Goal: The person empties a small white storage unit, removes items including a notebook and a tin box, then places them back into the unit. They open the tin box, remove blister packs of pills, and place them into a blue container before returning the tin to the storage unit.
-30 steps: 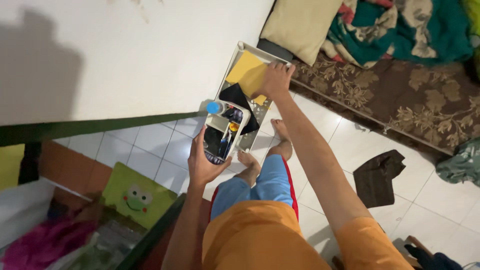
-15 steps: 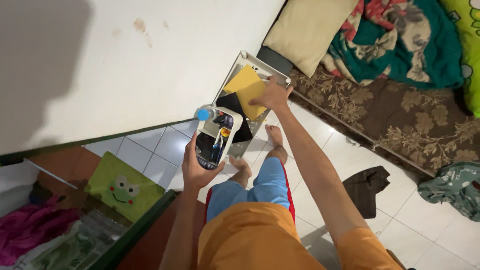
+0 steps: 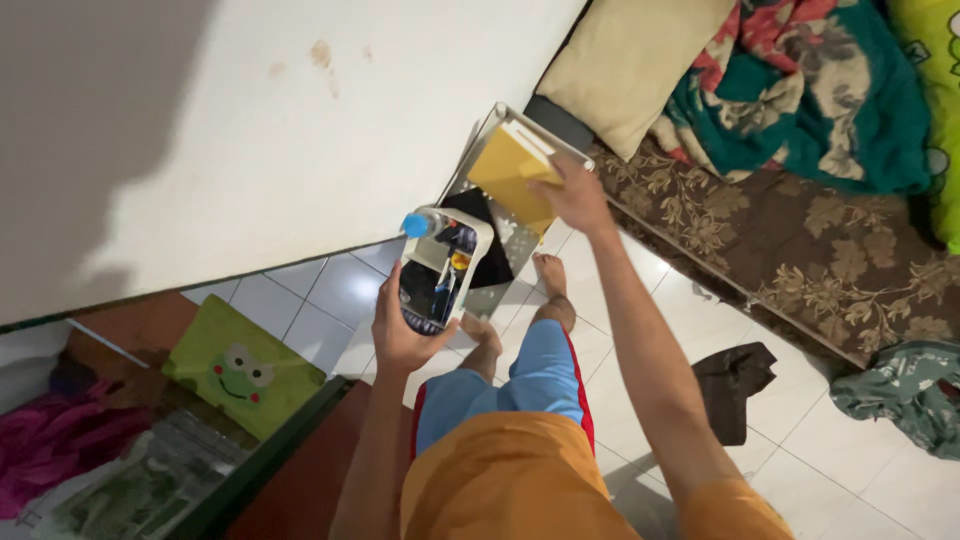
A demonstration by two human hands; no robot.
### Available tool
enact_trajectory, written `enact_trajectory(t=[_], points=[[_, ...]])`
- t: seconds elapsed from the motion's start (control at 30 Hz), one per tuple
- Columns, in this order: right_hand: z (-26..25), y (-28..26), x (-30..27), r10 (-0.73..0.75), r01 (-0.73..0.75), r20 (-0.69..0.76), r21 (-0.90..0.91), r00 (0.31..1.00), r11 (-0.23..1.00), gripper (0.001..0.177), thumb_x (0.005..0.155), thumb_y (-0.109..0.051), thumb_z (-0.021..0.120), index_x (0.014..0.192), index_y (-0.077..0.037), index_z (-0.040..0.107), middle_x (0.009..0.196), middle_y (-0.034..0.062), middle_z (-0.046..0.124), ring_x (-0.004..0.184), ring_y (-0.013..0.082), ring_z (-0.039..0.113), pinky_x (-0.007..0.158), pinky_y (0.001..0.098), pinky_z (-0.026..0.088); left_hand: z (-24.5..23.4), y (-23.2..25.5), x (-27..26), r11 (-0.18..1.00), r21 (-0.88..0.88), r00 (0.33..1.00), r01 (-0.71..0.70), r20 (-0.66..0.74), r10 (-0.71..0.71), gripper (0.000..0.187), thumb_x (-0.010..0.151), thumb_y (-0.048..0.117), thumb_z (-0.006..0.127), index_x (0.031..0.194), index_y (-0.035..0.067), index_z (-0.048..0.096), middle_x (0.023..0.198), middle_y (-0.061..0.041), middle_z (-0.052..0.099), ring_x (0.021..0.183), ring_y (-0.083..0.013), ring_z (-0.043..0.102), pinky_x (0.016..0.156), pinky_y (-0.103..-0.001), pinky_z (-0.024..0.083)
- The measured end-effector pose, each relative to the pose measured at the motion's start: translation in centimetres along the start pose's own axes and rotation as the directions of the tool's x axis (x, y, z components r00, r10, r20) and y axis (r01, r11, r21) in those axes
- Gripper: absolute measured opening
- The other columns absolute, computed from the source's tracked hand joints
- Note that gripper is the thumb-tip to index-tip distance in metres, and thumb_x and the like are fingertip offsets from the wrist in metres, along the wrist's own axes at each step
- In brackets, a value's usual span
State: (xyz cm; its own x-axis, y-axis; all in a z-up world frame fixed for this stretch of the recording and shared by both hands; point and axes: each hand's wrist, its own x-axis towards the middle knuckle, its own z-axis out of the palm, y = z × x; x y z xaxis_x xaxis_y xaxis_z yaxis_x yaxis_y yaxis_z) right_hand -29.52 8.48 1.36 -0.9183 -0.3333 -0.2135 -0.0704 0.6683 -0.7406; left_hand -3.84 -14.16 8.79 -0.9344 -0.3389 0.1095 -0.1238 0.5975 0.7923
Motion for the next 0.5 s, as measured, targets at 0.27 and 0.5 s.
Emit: enact_trajectory(t=[0.27, 0.5], points=[[-2.1, -0.5, -2.7, 0.125, -0.255, 0.259, 0.565, 0.958, 0.784, 0.054, 0.091, -0.032, 0.08, 0.132, -0.001, 0.066, 0.117, 0.0086, 0.075, 0.107, 0.024, 0.07, 0.092, 0.0345, 0.055, -0.4, -0.2, -0.5, 0.998, -0.067, 1.0, -0.008, -0.017, 0.006, 0.108, 0.066, 0.025, 0.094, 0.154, -0.002, 0.038, 0.139, -0.025, 0.056, 0.128, -0.0407, 0.059, 0.106, -0.047, 0.051], [1.2, 1.5, -6.1, -0.102, -0.294, 0.288, 0.955, 0.952, -0.049, 0.071, 0.098, -0.051, 0.059, 0.151, -0.006, 0.046, 0.148, 0.0114, 0.059, 0.136, 0.0258, 0.057, 0.117, 0.0456, 0.039, -1.1, -0.3, -1.4, 0.989, -0.144, 1.0, -0.017, -0.026, 0.013, 0.105, 0.065, 0.022, 0.092, 0.152, -0.003, 0.039, 0.137, -0.024, 0.056, 0.127, -0.0377, 0.06, 0.106, -0.045, 0.052]])
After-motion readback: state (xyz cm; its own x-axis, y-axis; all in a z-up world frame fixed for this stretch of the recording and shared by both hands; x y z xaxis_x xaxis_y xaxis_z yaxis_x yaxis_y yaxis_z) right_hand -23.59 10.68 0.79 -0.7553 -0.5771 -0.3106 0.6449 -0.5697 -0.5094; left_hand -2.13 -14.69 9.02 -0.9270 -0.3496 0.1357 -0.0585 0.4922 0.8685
